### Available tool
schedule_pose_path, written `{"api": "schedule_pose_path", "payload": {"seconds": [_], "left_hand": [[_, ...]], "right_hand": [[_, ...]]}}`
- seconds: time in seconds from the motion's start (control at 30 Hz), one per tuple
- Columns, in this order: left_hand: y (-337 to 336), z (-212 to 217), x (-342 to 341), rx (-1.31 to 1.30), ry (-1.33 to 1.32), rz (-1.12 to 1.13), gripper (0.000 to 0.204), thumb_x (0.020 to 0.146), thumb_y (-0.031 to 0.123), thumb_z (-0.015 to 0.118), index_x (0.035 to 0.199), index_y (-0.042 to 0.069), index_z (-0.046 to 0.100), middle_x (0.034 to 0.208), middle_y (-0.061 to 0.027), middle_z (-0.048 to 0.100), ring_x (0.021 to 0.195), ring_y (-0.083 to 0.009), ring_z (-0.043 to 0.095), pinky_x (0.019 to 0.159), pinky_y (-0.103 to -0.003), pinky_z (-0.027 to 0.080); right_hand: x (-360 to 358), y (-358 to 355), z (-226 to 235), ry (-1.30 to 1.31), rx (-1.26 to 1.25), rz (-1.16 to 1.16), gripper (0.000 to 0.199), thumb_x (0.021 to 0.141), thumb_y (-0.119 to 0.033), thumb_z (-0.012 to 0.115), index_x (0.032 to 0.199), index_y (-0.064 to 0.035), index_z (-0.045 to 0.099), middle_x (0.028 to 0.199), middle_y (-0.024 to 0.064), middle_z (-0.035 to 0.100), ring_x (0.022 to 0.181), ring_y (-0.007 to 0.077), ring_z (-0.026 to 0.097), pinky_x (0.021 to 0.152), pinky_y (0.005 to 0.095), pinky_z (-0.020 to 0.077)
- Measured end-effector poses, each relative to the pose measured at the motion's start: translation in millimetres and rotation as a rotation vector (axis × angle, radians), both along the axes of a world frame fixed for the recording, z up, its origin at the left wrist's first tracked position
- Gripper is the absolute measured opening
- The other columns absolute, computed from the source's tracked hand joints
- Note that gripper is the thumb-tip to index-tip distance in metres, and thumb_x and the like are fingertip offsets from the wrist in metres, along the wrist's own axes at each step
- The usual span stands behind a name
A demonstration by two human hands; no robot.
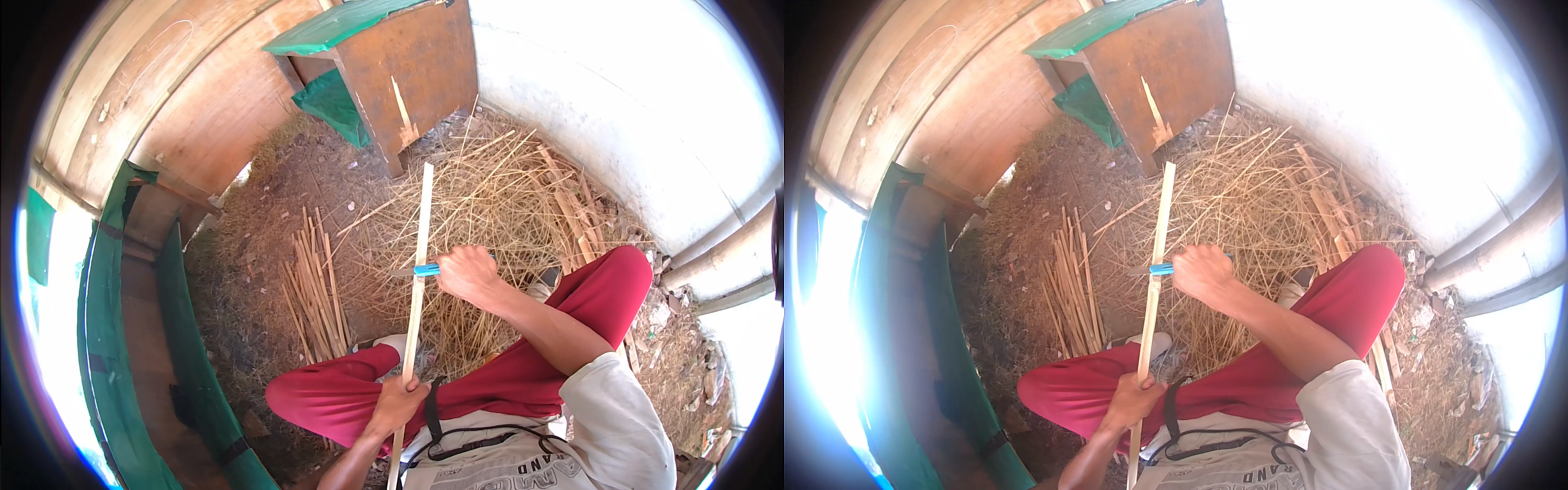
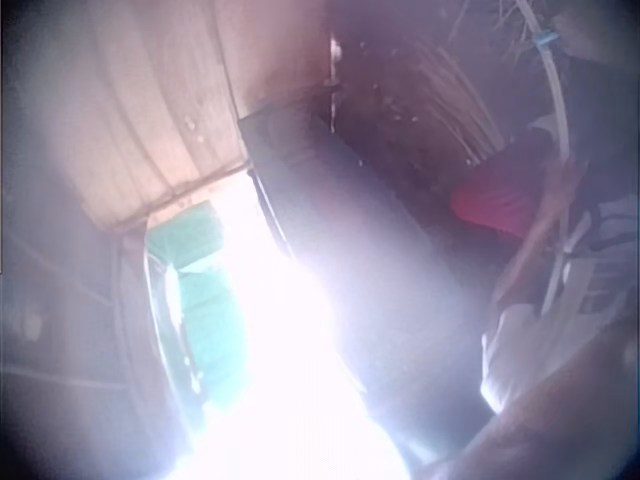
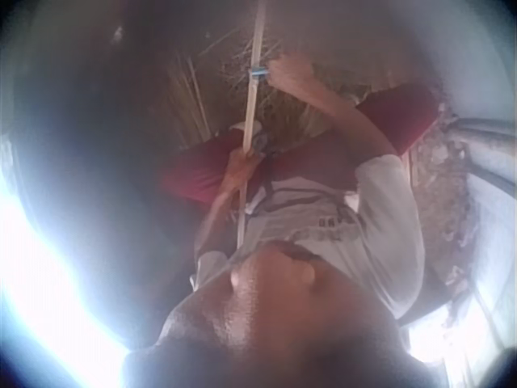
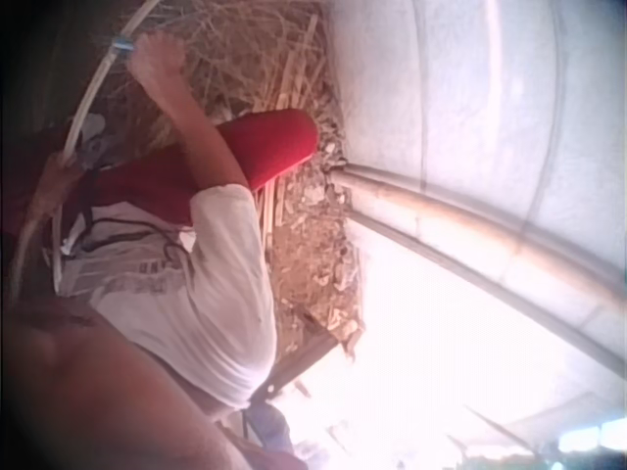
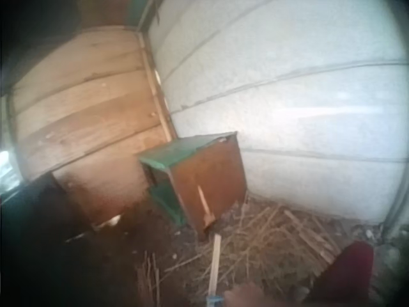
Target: The person sits on the ground and uses a utility knife to shave a long, thin wooden stick. They hold the stick with one hand and scrape the blade along its length to remove the outer layer, repeating this action continuously.
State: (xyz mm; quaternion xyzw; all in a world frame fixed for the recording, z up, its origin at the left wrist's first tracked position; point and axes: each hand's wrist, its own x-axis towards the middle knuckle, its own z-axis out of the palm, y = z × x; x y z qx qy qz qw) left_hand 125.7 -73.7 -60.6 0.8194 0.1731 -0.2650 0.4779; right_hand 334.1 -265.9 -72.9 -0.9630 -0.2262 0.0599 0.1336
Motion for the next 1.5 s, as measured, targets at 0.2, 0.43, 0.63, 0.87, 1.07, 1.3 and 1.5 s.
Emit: {"api": "schedule_pose_path", "payload": {"seconds": [0.2,0.43,0.63,0.87,1.07,1.3,1.5], "left_hand": [[3,-6,-11,-0.024,0.026,0.002,0.038,0.085,0.014,0.068,0.062,0.005,0.039,0.053,-0.0006,0.041,0.053,-0.0091,0.036,0.047,-0.034,0.033],[8,7,-11,-0.024,0.058,0.012,0.037,0.084,0.012,0.067,0.062,0.007,0.038,0.054,0.0004,0.041,0.052,-0.0086,0.037,0.046,-0.032,0.033],[-3,13,-31,-0.08,0.058,-0.074,0.038,0.084,0.013,0.067,0.063,0.008,0.035,0.054,0.0016,0.039,0.053,-0.0078,0.037,0.046,-0.031,0.033],[2,25,-55,-0.115,0.27,-0.051,0.035,0.085,0.013,0.066,0.066,0.01,0.036,0.054,0.0026,0.04,0.047,-0.0069,0.04,0.043,-0.03,0.033],[22,40,-88,-0.272,0.455,0.076,0.035,0.087,0.011,0.064,0.066,0.013,0.036,0.054,0.0032,0.042,0.045,-0.0071,0.041,0.04,-0.028,0.032],[45,56,-123,-0.135,0.39,0.037,0.028,0.086,0.011,0.068,0.07,0.012,0.045,0.058,0.0029,0.046,0.044,-0.0076,0.041,0.04,-0.027,0.03],[36,60,-78,0.05,0.444,0.098,0.037,0.088,0.013,0.066,0.063,0.012,0.039,0.051,0.0031,0.042,0.043,-0.0077,0.039,0.04,-0.029,0.031]], "right_hand": [[7,-5,-24,0.003,-0.03,0.014,0.016,0.079,-0.009,0.056,0.068,-0.0037,0.067,0.058,0.0114,0.061,0.048,0.0212,0.059,0.042,0.038,0.0491],[-4,1,-18,0.014,-0.033,0.015,0.016,0.08,-0.009,0.058,0.068,-0.0041,0.068,0.066,0.0147,0.068,0.054,0.0271,0.068,0.046,0.0415,0.0548],[21,-10,-31,0.061,-0.101,-0.11,0.015,0.085,-0.011,0.059,0.08,-0.0055,0.072,0.076,0.014,0.071,0.064,0.0268,0.07,0.054,0.0392,0.0575],[43,-27,-58,0.109,-0.138,-0.197,0.018,0.089,-0.012,0.057,0.085,-0.0028,0.072,0.085,0.0158,0.072,0.069,0.0248,0.071,0.061,0.0399,0.0591],[57,-34,-68,0.256,-0.225,-0.22,0.019,0.091,-0.014,0.058,0.1,-0.0043,0.072,0.093,0.0119,0.072,0.085,0.0241,0.072,0.073,0.0382,0.0589],[79,-84,-109,0.113,-0.223,-0.435,0.018,0.092,-0.016,0.058,0.096,-0.0026,0.07,0.093,0.0134,0.071,0.084,0.0252,0.072,0.071,0.0371,0.0584],[60,-19,-56,0.544,0.269,-0.314,0.032,0.104,-0.026,0.046,0.105,0.0011,0.063,0.069,0.0092,0.055,0.052,0.0126,0.048,0.04,0.0285,0.0412]]}}
